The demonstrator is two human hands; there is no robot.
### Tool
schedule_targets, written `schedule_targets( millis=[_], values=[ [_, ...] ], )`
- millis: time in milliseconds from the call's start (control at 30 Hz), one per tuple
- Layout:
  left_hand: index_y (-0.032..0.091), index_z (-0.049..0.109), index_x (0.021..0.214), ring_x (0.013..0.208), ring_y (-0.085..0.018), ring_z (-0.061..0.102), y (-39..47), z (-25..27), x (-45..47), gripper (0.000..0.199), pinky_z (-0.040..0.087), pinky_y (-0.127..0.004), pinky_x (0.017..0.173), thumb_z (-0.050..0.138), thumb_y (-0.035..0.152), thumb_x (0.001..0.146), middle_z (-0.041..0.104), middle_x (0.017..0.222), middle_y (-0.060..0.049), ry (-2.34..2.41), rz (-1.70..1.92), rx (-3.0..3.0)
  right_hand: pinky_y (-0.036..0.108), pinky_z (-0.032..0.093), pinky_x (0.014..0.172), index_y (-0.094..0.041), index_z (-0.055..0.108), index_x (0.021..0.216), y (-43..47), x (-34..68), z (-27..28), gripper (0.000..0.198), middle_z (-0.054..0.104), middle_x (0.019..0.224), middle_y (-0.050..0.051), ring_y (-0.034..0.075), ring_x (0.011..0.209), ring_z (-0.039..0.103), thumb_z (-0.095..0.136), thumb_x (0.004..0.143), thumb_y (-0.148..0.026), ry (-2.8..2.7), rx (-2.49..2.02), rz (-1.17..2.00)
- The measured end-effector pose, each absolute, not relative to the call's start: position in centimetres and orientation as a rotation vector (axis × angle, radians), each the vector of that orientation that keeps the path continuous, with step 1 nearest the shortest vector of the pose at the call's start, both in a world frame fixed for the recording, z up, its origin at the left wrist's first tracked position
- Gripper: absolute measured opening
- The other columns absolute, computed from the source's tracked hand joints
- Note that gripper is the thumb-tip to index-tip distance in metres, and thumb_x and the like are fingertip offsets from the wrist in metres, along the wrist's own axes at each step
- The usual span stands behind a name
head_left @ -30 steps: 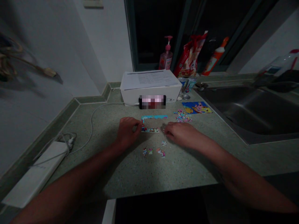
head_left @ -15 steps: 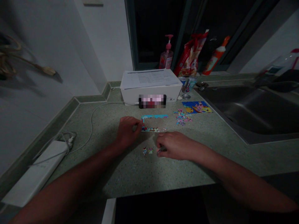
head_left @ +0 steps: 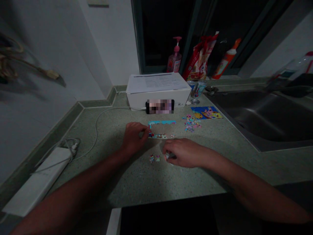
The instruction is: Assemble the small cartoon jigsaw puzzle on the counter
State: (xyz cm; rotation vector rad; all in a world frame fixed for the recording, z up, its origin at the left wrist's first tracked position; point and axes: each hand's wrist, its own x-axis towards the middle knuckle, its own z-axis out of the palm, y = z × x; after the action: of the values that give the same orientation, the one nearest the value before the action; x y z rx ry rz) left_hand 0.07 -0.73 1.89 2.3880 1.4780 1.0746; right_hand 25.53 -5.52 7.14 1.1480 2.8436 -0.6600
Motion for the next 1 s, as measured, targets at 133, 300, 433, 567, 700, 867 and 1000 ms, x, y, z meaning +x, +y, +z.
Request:
schedule_targets(
  millis=[133,300,433,567,700,867,1000],
  values=[
    [0.027,0.077,0.084,0.084,-0.026,0.073,-0.7,1.9,0.1,0.025,0.052,-0.052,0.096,0.061,0.03,0.102,0.08,0.082,-0.002,1.471,1.06,2.371,0.032,0.045,0.076,-0.02,0.081,0.105,-5.4,25.7,6.7,0.02,0.08,0.108,0.008,0.023,0.094,0.074,0.07,0.091,-0.01,2.87,1.103,-0.68],
    [0.032,0.075,0.083,0.087,-0.029,0.073,-1.0,2.5,0.2,0.028,0.053,-0.061,0.097,0.057,0.04,0.104,0.08,0.085,-0.002,1.448,1.032,2.341,0.033,0.046,0.083,-0.022,0.083,0.115,-5.0,25.9,6.8,0.037,0.078,0.117,0.009,0.024,0.105,0.074,0.059,0.095,-0.001,2.876,1.089,-0.653],
    [0.035,0.072,0.082,0.089,-0.03,0.073,-1.2,2.9,0.2,0.029,0.053,-0.062,0.097,0.055,0.044,0.103,0.081,0.085,0.0,1.457,1.017,2.317,0.034,0.045,0.081,-0.018,0.08,0.109,-5.1,26.2,7.1,0.021,0.077,0.115,0.011,0.025,0.101,0.072,0.069,0.092,-0.012,2.87,1.18,-0.607],
    [0.035,0.073,0.082,0.088,-0.029,0.074,-1.1,2.8,0.1,0.028,0.053,-0.061,0.095,0.056,0.043,0.102,0.081,0.085,0.0,1.447,1.021,2.325,0.035,0.045,0.081,-0.02,0.081,0.107,-5.2,26.3,6.9,0.019,0.078,0.114,0.01,0.025,0.1,0.072,0.073,0.091,-0.014,2.863,1.122,-0.664],
    [0.031,0.074,0.083,0.088,-0.029,0.074,-1.0,2.7,0.2,0.027,0.053,-0.06,0.096,0.057,0.039,0.102,0.081,0.085,-0.003,1.456,1.009,2.333,0.033,0.045,0.085,-0.023,0.083,0.113,-5.1,26.2,6.7,0.032,0.078,0.117,0.008,0.024,0.107,0.073,0.064,0.095,-0.005,2.886,1.058,-0.687],
    [0.032,0.074,0.082,0.088,-0.029,0.074,-1.1,2.8,0.2,0.027,0.053,-0.06,0.097,0.056,0.04,0.101,0.081,0.084,-0.001,1.481,1.004,2.318,0.034,0.042,0.075,-0.02,0.078,0.104,-5.2,26.3,7.3,0.015,0.078,0.11,0.009,0.023,0.094,0.071,0.075,0.09,-0.016,2.844,1.228,-0.591],
    [0.036,0.072,0.079,0.087,-0.03,0.073,-1.1,2.9,0.2,0.028,0.054,-0.062,0.095,0.056,0.044,0.101,0.08,0.082,0.0,1.48,1.004,2.306,0.035,0.039,0.071,-0.021,0.075,0.094,-5.5,26.1,7.3,0.008,0.079,0.103,0.009,0.024,0.09,0.07,0.076,0.086,-0.019,2.811,1.247,-0.587]
  ],
)
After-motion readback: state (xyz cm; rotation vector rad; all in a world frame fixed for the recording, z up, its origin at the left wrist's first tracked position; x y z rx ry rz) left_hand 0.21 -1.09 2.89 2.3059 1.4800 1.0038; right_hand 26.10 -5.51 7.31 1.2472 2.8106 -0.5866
